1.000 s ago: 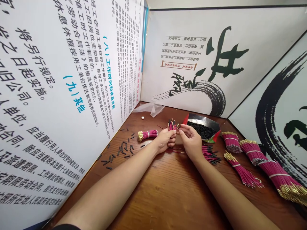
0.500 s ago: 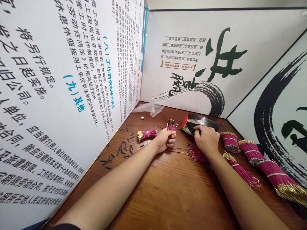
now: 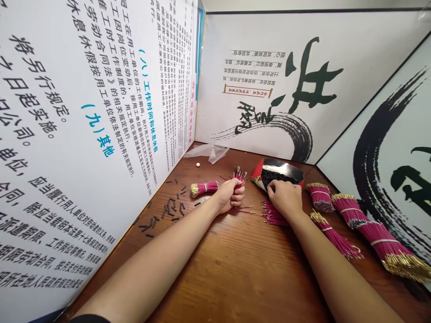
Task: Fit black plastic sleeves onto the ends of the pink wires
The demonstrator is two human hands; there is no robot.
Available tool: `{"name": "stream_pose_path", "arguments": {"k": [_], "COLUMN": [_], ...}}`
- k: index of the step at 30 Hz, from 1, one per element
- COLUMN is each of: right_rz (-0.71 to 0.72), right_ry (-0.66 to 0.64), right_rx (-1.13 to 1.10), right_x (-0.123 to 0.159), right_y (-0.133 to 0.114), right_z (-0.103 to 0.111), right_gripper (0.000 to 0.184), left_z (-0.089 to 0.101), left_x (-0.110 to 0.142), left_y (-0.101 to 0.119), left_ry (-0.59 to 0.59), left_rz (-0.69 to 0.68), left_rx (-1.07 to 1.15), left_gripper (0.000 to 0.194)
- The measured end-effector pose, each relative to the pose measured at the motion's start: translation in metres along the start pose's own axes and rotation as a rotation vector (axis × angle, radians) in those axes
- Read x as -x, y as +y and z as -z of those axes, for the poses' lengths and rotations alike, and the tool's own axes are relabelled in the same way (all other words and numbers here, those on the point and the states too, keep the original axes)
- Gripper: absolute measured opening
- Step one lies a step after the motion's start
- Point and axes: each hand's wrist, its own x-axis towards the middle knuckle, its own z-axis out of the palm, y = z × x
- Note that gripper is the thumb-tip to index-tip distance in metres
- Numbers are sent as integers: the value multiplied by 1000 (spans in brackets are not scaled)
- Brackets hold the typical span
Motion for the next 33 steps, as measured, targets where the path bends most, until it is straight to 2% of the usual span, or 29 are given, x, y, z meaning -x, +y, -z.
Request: {"name": "stream_pose_path", "arguments": {"k": [13,17,23,25,28,30,33], "right_rz": [37,21,-18,-2,46,47,21], "right_ry": [-56,3,185,271,338,306,229], "right_rx": [-12,-13,-127,-243,-583,-823,-1051], "right_x": [-2,-1,-2,-3,-3,-2,0], "right_y": [1,1,4,3,-6,-16,-30], "right_z": [0,-2,-5,-4,1,6,14], "right_gripper": [26,26,23,22,21,22,23], "left_z": [-5,-4,-4,-4,-4,-3,-3], "left_x": [6,6,6,6,5,4,4], "left_y": [0,-1,-2,-2,-3,-4,-4], "left_ry": [24,24,0,-5,-14,-17,-12], "left_rz": [-82,-77,-98,-112,-123,-127,-136], "left_rx": [-90,-98,-119,-129,-139,-137,-114], "left_gripper": [26,27,23,24,26,28,29]}}
